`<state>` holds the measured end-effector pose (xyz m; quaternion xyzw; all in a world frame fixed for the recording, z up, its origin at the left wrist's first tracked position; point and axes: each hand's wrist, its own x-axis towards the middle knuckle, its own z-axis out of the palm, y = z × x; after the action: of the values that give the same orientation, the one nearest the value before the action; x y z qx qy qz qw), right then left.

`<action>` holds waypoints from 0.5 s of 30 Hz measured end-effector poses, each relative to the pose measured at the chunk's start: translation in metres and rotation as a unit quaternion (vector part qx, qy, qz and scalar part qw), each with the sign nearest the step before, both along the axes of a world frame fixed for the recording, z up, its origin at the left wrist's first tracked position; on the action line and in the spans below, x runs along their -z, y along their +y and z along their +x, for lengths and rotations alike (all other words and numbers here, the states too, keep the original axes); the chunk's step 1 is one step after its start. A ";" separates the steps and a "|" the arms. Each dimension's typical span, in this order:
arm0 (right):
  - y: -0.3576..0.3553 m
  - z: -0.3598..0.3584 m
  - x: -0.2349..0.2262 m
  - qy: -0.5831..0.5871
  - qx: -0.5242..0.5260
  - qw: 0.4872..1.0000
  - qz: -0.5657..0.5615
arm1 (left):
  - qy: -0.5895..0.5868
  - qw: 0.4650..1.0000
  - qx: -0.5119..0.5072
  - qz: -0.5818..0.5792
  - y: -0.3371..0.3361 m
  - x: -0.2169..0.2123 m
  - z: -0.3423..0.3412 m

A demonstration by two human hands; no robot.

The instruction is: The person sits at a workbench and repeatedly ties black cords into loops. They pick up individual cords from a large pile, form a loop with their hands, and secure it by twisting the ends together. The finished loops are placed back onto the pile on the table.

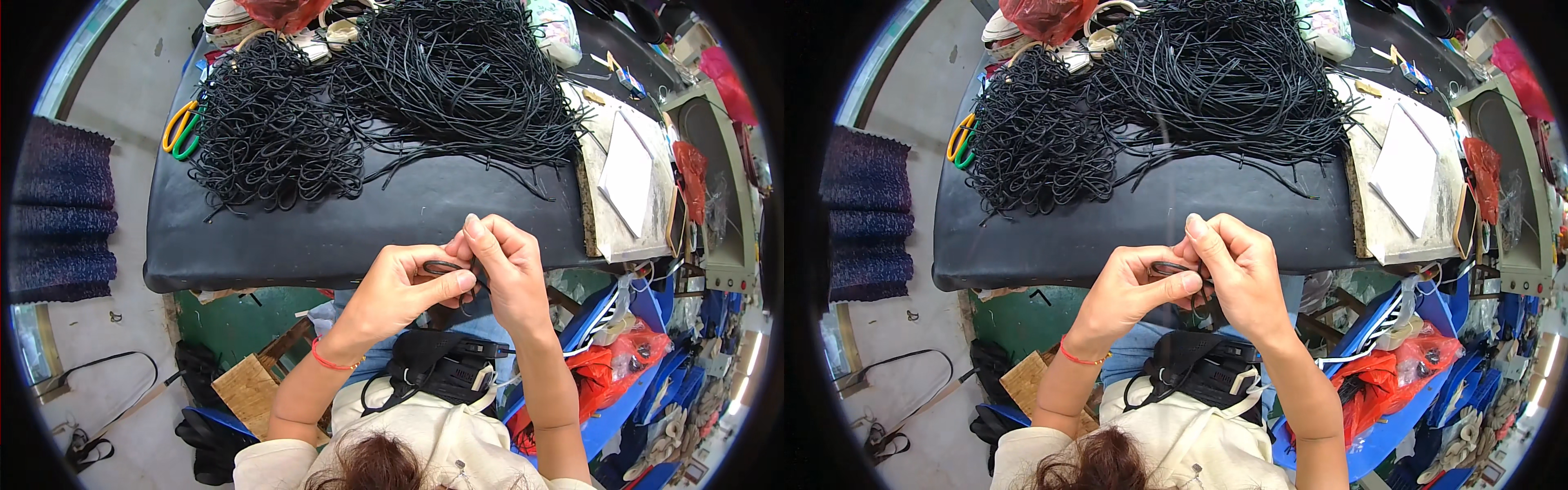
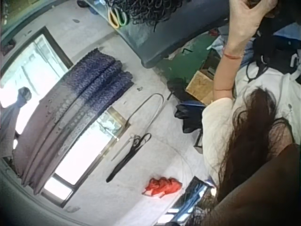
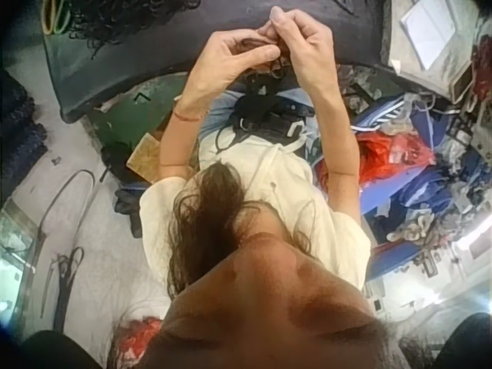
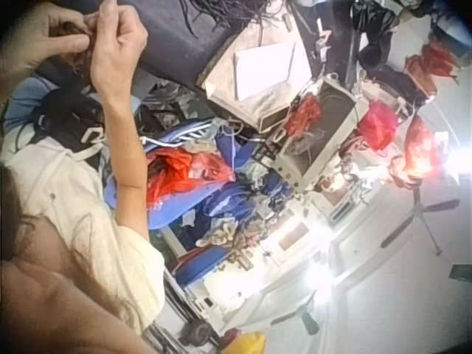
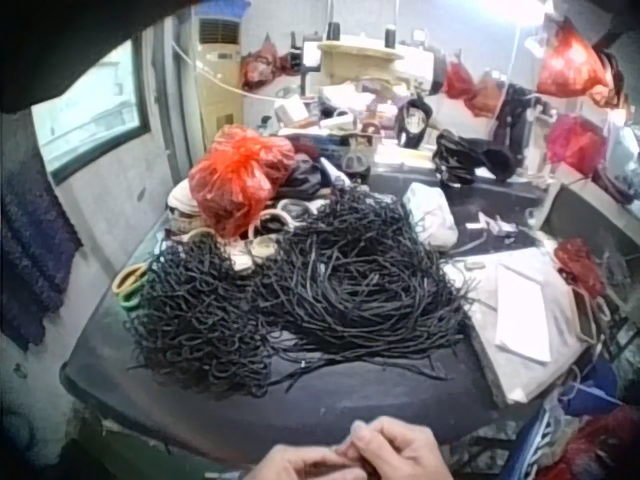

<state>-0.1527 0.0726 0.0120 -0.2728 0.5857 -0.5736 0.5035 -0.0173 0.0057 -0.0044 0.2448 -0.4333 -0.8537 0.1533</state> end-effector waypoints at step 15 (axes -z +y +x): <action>0.016 0.001 0.004 0.099 0.005 0.995 -0.026 | 0.032 0.979 -0.201 -0.023 0.014 0.013 -0.009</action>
<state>-0.1516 0.0890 0.0080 -0.3380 0.6193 -0.5611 0.4329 -0.0265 0.0195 -0.0170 0.2961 -0.3895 -0.8027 0.3411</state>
